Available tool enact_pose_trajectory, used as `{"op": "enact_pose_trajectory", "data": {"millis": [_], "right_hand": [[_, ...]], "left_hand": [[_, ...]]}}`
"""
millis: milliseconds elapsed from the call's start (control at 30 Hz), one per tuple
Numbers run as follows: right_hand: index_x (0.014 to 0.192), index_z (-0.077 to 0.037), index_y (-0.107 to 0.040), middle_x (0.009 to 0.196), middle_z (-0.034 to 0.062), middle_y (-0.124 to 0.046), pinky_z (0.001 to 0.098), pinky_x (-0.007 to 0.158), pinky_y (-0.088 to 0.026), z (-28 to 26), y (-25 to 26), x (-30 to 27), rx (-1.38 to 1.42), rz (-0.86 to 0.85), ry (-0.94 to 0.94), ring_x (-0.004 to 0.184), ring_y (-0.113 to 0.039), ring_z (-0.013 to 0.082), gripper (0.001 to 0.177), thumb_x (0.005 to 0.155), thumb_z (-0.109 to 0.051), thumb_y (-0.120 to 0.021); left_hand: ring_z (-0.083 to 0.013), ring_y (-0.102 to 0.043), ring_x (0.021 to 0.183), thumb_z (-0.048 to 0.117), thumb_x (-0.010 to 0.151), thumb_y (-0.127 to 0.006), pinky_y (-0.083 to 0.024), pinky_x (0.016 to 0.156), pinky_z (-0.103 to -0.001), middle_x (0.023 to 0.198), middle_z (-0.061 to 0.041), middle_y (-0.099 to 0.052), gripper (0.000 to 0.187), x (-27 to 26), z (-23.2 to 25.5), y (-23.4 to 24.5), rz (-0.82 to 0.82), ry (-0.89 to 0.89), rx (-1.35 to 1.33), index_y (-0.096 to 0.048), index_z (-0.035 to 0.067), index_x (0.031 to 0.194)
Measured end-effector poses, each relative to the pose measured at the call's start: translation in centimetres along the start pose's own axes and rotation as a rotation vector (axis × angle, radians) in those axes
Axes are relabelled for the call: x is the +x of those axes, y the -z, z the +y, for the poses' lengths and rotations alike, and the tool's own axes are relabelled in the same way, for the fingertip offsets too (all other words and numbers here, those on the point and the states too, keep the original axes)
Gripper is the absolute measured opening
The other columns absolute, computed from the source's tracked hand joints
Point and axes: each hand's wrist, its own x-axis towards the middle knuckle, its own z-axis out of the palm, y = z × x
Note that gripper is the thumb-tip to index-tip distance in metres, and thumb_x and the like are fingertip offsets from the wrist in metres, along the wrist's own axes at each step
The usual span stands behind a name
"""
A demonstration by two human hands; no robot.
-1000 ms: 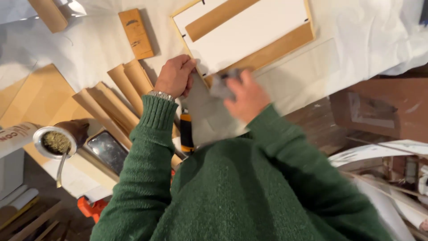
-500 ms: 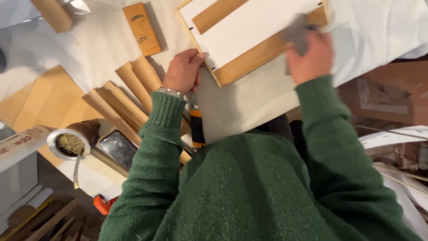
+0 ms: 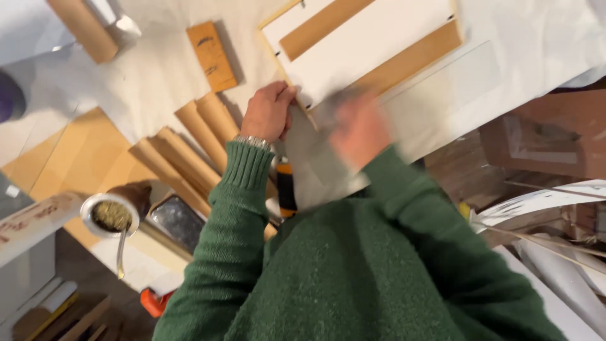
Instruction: The recorder is assembling a picture frame by applying adhesive to cardboard strips and attaching them to the frame's back.
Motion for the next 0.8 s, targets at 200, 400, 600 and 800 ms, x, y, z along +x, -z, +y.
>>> {"op": "enact_pose_trajectory", "data": {"millis": [200, 400, 600, 800], "right_hand": [[0.127, -0.004, -0.066, 0.126, 0.0180, -0.063, 0.0489, 0.099, -0.053, 17.7, 6.0, 4.1, -0.155, 0.169, -0.139, 0.118, -0.062, 0.0385, 0.025, 0.107, -0.018, -0.072], [0.122, -0.004, -0.065, 0.123, 0.0210, -0.059, 0.0495, 0.095, -0.050, -2.6, 4.8, 1.1, -0.141, 0.098, 0.001, 0.113, -0.059, 0.0401, 0.037, 0.090, -0.020, -0.076], [0.131, -0.001, -0.063, 0.131, 0.0224, -0.060, 0.0505, 0.106, -0.050, 14.7, 10.0, 5.8, -0.121, 0.216, -0.195, 0.123, -0.059, 0.0403, 0.039, 0.104, -0.028, -0.073], [0.119, -0.001, -0.067, 0.123, 0.0206, -0.064, 0.0530, 0.094, -0.049, 4.8, 0.9, 3.2, -0.266, 0.135, 0.290, 0.115, -0.057, 0.0456, 0.050, 0.073, -0.017, -0.078]], "left_hand": [[-0.0157, -0.054, 0.041, 0.031, 0.102, -0.055, -0.047, 0.042, -0.034, 0.053, -0.005, -0.057, 0.033, -0.1, 0.5, 0.1, 0.003, 0.045, 0.029, -0.067, 0.002, 0.091], [-0.0165, -0.054, 0.040, 0.030, 0.103, -0.055, -0.045, 0.042, -0.034, 0.053, -0.006, -0.057, 0.034, 0.2, 0.0, -0.1, -0.017, -0.002, 0.012, -0.066, 0.001, 0.090], [-0.0167, -0.055, 0.041, 0.032, 0.103, -0.054, -0.046, 0.043, -0.034, 0.053, -0.005, -0.058, 0.034, 0.7, 0.0, -0.1, 0.004, 0.025, 0.056, -0.065, 0.003, 0.089], [-0.0158, -0.056, 0.042, 0.032, 0.102, -0.055, -0.047, 0.044, -0.034, 0.053, -0.006, -0.058, 0.034, 0.5, 0.2, -0.2, 0.025, 0.016, 0.053, -0.065, 0.003, 0.089]]}}
